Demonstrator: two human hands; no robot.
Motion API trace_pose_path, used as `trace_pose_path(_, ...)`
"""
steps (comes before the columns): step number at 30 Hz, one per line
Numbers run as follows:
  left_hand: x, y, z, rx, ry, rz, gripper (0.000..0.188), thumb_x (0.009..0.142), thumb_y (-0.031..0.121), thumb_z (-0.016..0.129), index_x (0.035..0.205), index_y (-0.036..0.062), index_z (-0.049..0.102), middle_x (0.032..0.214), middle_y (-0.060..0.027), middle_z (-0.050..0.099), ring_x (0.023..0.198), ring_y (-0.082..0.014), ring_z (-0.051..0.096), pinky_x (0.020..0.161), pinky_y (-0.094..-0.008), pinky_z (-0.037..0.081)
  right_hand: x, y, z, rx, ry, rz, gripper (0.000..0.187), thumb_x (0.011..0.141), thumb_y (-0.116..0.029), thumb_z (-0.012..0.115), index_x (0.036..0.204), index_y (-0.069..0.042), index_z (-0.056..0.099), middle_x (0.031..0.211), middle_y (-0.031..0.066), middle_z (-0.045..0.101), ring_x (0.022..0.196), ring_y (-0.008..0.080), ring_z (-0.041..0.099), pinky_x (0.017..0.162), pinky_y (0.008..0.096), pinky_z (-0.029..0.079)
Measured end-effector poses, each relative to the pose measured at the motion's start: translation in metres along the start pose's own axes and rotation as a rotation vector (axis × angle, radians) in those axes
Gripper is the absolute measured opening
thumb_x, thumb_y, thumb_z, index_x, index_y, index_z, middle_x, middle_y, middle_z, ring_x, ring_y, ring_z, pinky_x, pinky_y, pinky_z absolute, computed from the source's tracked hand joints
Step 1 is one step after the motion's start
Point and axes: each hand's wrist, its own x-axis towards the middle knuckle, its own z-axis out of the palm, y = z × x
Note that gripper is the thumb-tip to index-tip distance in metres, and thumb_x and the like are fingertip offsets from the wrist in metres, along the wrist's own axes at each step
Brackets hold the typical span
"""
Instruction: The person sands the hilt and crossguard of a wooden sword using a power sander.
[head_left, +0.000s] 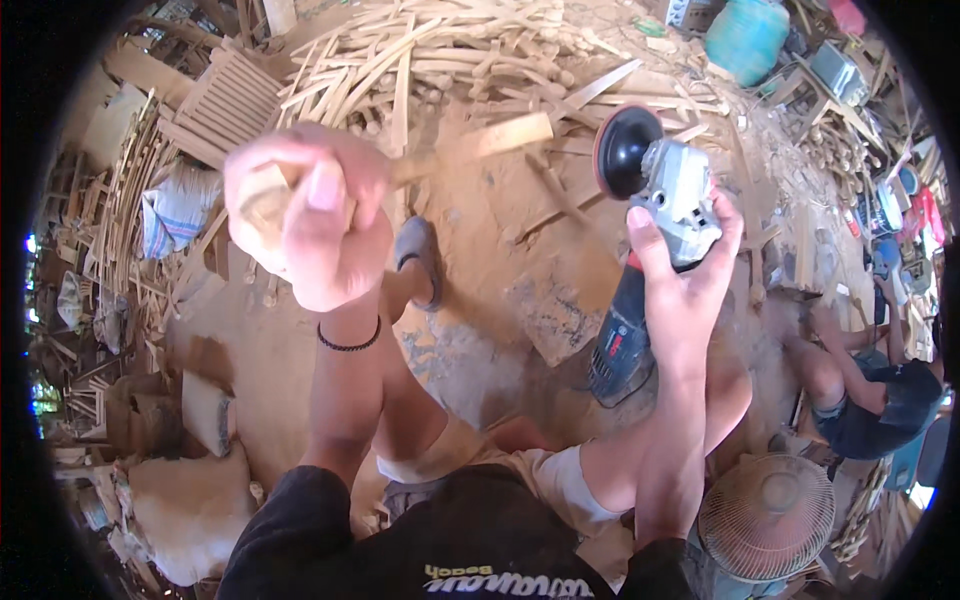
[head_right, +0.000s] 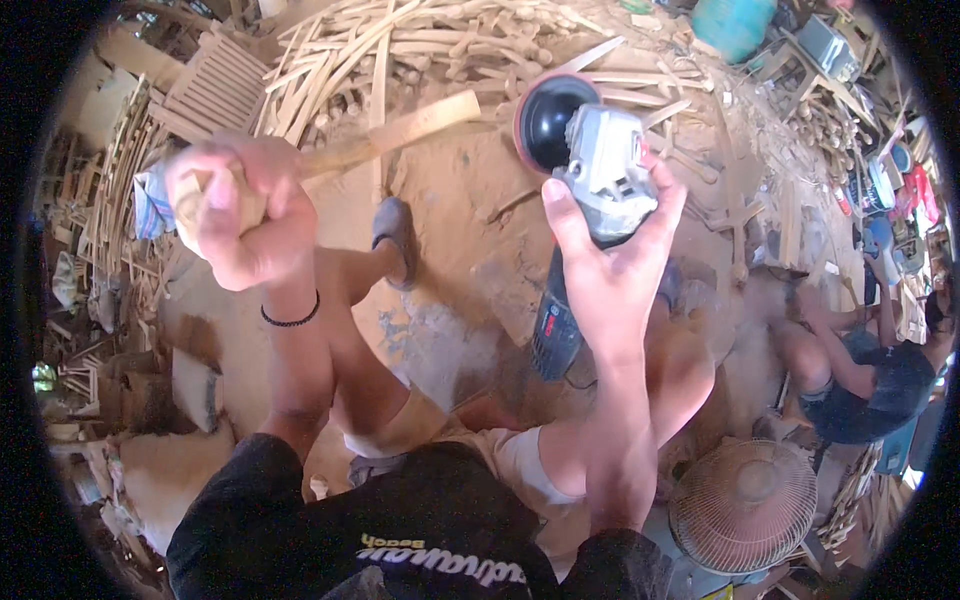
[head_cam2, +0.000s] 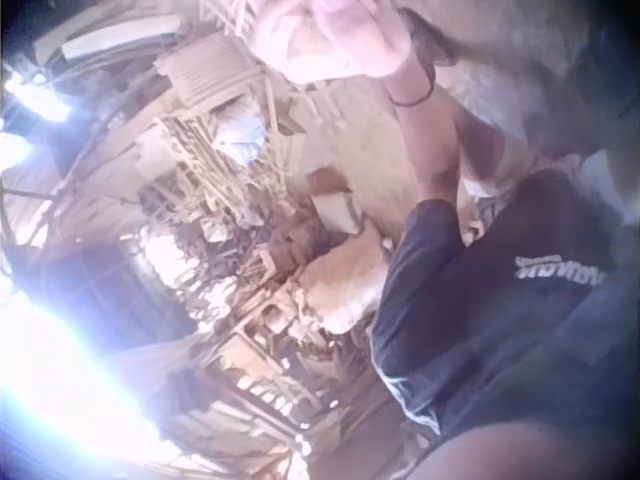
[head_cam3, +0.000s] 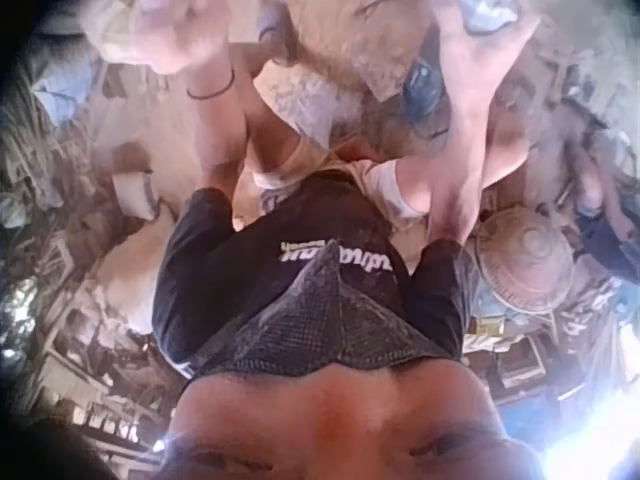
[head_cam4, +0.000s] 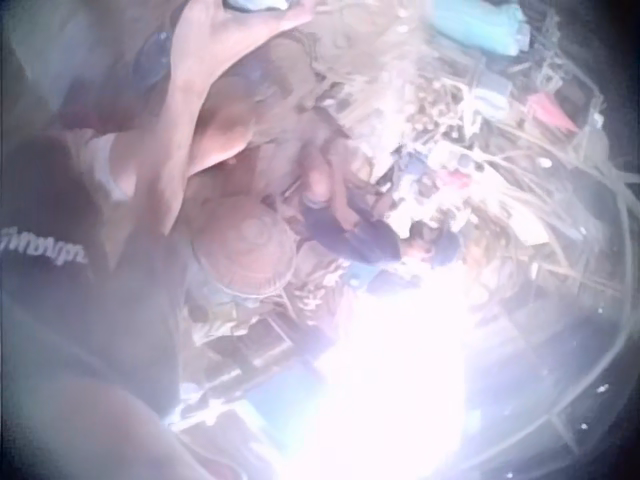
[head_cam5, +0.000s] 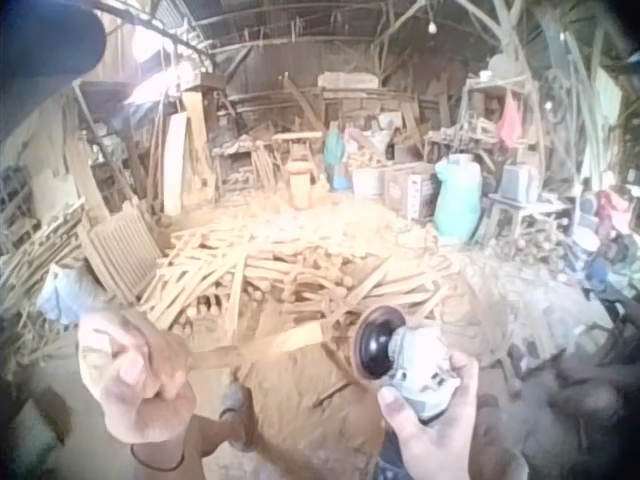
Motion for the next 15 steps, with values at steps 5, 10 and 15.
trace_pose_path(5,0.019,0.002,-0.012,0.174,0.265,-0.056,0.056,0.108,0.054,0.048,0.113,0.0018,0.067,0.078,-0.0143,0.06,0.052,-0.0167,0.042,0.048,-0.0288,0.034,0.0,-0.01,0.01,0.103,-0.015,0.126,0.072,0.092,-0.01,0.089,0.146,-0.002,0.042,0.12,0.0111,0.066,0.097,0.0138,0.067,0.083,0.0288,0.055)
trace_pose_path(10,-0.003,-0.015,-0.048,-0.128,0.03,-0.028,0.052,0.108,0.047,0.051,0.117,-0.0034,0.063,0.085,-0.0206,0.064,0.06,-0.0216,0.054,0.047,-0.0292,0.041,-0.001,0.0,0.017,-0.001,-0.009,-0.007,0.073,0.091,-0.013,0.09,0.145,0.0,0.044,0.122,0.0138,0.065,0.103,0.0181,0.066,0.089,0.0325,0.055)
trace_pose_path(15,-0.044,-0.013,-0.004,-0.039,-0.003,-0.126,0.036,0.103,0.031,0.068,0.111,-0.0024,0.056,0.084,-0.0207,0.064,0.061,-0.019,0.058,0.05,-0.0286,0.047,-0.006,0.016,0.02,-0.324,-0.08,-0.312,0.08,0.084,-0.026,0.095,0.143,-0.001,0.046,0.12,0.0214,0.07,0.107,0.0289,0.072,0.095,0.0411,0.058)
